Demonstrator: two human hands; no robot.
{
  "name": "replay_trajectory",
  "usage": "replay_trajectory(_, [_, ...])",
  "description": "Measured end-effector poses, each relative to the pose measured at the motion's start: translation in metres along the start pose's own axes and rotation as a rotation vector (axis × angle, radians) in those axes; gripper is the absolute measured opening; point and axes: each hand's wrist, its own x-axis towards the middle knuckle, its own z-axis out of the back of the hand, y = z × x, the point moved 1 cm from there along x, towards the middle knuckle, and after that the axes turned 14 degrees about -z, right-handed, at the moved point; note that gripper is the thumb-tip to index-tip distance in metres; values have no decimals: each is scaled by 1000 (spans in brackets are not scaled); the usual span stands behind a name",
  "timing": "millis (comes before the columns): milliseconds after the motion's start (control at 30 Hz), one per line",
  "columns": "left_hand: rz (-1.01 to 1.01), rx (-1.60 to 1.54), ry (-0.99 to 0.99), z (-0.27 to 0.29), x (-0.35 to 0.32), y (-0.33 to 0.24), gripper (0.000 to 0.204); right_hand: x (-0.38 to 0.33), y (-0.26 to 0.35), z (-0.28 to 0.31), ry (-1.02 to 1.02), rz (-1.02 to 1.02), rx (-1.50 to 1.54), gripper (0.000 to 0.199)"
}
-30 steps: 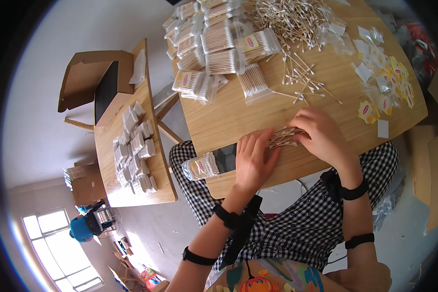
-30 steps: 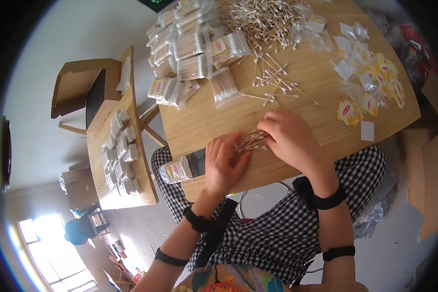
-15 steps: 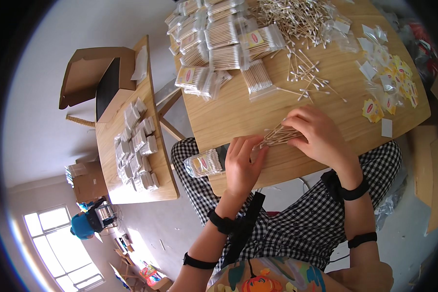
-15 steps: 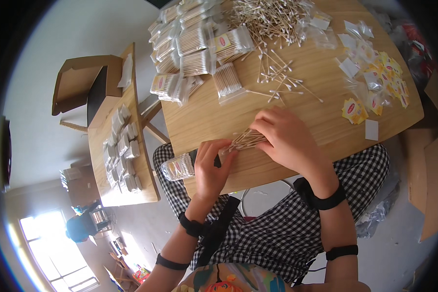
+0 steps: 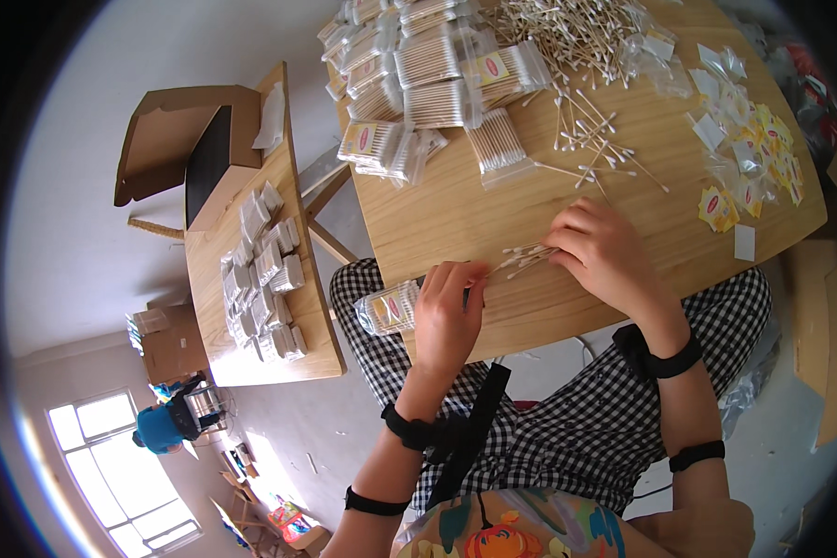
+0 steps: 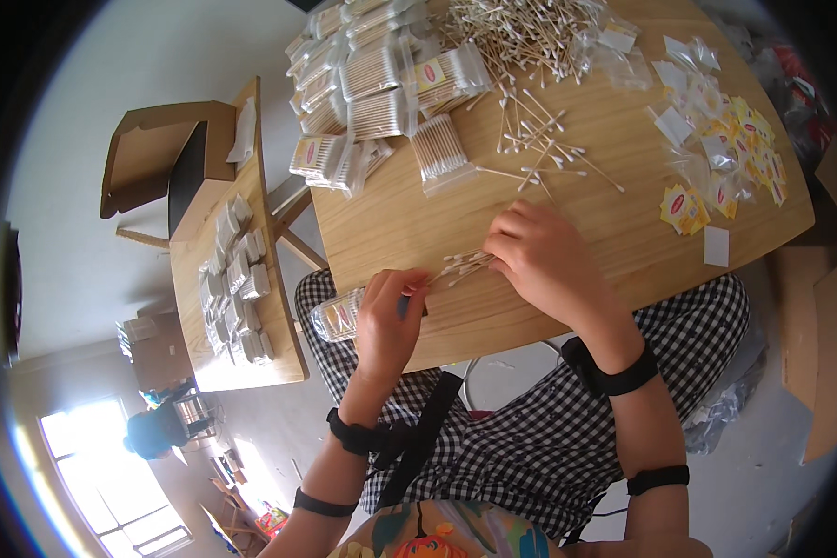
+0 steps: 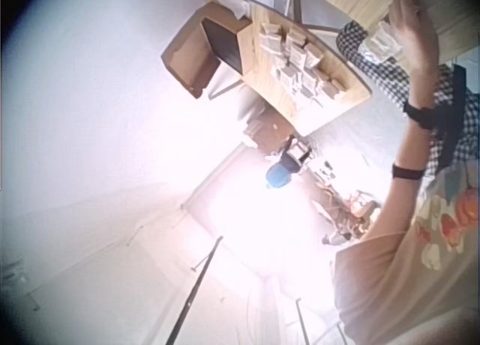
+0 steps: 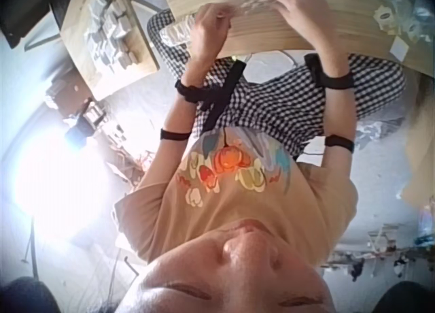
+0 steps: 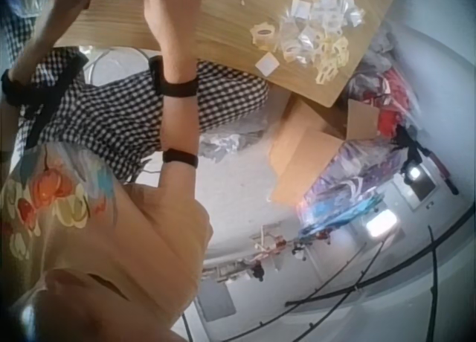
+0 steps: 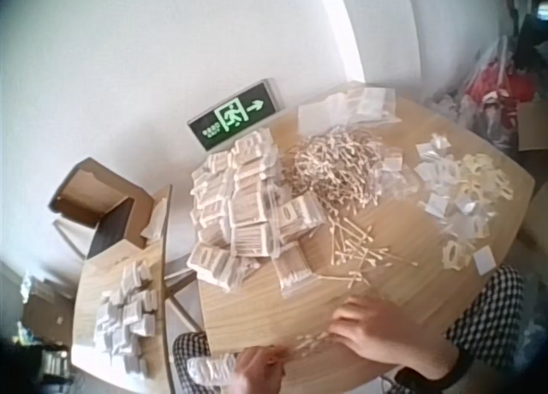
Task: The recorder is sorting and arranging cotton swabs into small plastic packages.
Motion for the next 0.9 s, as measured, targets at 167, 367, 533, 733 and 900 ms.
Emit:
replay_trajectory(167, [73,36,-30,9,-3,9,13,1,0,3,7,3,15,14])
replay_trajectory(367, [54,49,-24,-4,24,14,7,1,11,-10,40,61,-43,15])
replay_trajectory(533, [-56,-68,102,-9,45,2,13,1,16,-10,-85,-28,83,26])
replay_trajectory(733, [-86,29,77,-23,33,-39,62,5,-8,21,-336,-191,203,25])
replay_trajectory(900, [-68,306,321,-61,18,-49,101,2,-21,29,-349,-294,127,23])
